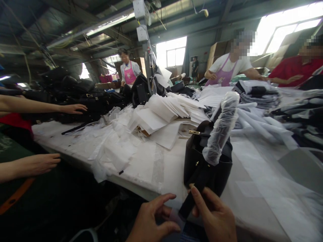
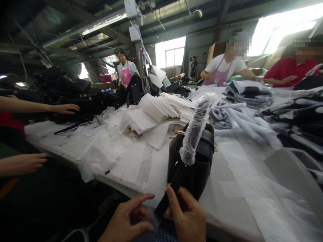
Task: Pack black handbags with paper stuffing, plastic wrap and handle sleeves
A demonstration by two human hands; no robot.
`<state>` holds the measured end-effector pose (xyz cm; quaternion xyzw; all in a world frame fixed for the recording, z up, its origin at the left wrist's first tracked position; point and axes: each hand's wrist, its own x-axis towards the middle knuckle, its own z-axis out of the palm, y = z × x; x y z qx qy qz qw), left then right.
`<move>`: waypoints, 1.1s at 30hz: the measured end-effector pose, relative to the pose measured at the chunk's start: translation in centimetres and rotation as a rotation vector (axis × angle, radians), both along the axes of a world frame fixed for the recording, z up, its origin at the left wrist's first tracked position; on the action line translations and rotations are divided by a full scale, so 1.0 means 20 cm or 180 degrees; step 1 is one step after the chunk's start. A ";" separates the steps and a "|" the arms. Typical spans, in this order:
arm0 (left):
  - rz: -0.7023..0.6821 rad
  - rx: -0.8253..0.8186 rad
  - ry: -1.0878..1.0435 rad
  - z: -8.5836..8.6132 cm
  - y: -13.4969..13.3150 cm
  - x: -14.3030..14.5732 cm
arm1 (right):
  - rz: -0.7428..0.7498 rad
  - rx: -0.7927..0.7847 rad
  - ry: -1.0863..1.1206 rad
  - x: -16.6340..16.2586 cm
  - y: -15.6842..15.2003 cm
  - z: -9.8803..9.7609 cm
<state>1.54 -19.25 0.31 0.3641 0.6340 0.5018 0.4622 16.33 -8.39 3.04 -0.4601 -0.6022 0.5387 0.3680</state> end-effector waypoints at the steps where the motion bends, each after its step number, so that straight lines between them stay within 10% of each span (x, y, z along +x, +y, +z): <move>1: 0.0016 -0.0018 -0.0049 -0.01 0.00 0.00 | 0.0010 0.0010 -0.0025 0.00 0.00 0.00; 13: 0.0457 0.0052 -0.0607 0.10 0.19 0.07 | 0.0456 0.0372 -0.0037 0.03 0.09 -0.10; 33: 0.0558 0.0806 -0.0361 0.20 0.48 0.13 | 0.0215 0.0377 -0.0289 0.10 0.17 0.00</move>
